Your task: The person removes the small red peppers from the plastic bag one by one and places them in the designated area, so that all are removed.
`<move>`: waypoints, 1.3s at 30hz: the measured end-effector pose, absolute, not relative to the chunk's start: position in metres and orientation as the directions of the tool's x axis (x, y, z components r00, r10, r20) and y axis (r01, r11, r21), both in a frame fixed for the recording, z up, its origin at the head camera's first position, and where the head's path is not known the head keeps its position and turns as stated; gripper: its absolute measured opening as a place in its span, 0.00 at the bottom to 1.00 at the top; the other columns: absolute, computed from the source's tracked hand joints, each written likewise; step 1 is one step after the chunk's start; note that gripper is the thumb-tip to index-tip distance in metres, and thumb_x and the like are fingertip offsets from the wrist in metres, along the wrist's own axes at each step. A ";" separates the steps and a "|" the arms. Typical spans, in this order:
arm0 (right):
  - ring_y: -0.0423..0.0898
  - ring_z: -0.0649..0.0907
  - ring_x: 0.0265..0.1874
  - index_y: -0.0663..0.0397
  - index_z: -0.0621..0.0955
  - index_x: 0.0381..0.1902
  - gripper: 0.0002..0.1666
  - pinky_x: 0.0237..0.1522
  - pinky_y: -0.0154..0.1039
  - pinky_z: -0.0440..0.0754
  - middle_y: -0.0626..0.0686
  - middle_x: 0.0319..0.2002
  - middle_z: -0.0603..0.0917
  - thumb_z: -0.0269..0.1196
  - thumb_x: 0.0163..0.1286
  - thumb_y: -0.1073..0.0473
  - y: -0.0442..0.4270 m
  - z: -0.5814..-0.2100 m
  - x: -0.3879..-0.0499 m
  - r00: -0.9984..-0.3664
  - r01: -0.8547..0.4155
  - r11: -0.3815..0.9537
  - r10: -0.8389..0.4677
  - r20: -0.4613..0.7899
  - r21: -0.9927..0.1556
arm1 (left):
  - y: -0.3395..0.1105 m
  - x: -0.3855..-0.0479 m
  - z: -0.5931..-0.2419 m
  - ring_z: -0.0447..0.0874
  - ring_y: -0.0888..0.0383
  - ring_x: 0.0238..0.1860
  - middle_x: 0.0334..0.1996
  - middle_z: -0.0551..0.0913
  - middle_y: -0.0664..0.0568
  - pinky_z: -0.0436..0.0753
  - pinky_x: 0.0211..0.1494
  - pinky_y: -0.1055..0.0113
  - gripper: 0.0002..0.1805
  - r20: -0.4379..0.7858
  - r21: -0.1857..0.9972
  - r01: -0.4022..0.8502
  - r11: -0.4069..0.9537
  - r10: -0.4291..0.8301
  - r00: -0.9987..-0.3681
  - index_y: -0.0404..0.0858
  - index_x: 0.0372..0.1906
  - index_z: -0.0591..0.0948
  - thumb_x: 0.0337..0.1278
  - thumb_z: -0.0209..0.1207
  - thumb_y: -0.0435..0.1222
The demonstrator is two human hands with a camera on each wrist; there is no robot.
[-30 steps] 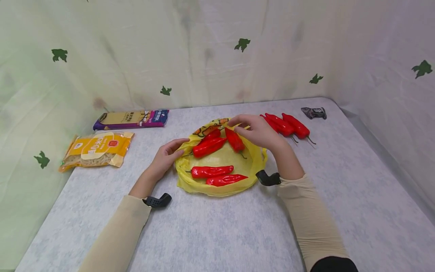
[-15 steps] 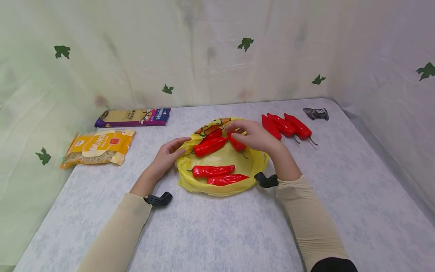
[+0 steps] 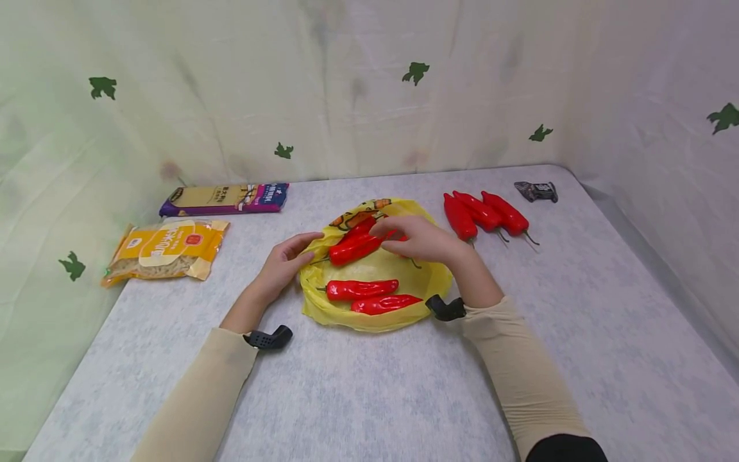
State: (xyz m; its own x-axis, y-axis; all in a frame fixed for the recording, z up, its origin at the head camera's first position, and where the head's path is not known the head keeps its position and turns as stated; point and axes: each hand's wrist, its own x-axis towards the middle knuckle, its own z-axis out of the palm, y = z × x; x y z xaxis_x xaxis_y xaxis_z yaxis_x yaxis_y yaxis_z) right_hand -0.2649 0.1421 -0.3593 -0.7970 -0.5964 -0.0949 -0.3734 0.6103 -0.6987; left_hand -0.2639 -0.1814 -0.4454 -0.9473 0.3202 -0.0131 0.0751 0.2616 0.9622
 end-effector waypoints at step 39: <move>0.48 0.82 0.54 0.44 0.76 0.66 0.28 0.57 0.43 0.83 0.50 0.54 0.84 0.65 0.69 0.52 0.113 -0.376 -0.255 -0.629 -0.372 0.655 -0.699 -0.340 -0.658 | -0.180 -0.264 -0.445 0.69 0.55 0.71 0.70 0.73 0.55 0.68 0.76 0.52 0.21 -0.021 0.958 0.069 0.277 0.311 -0.950 0.53 0.67 0.75 0.72 0.55 0.41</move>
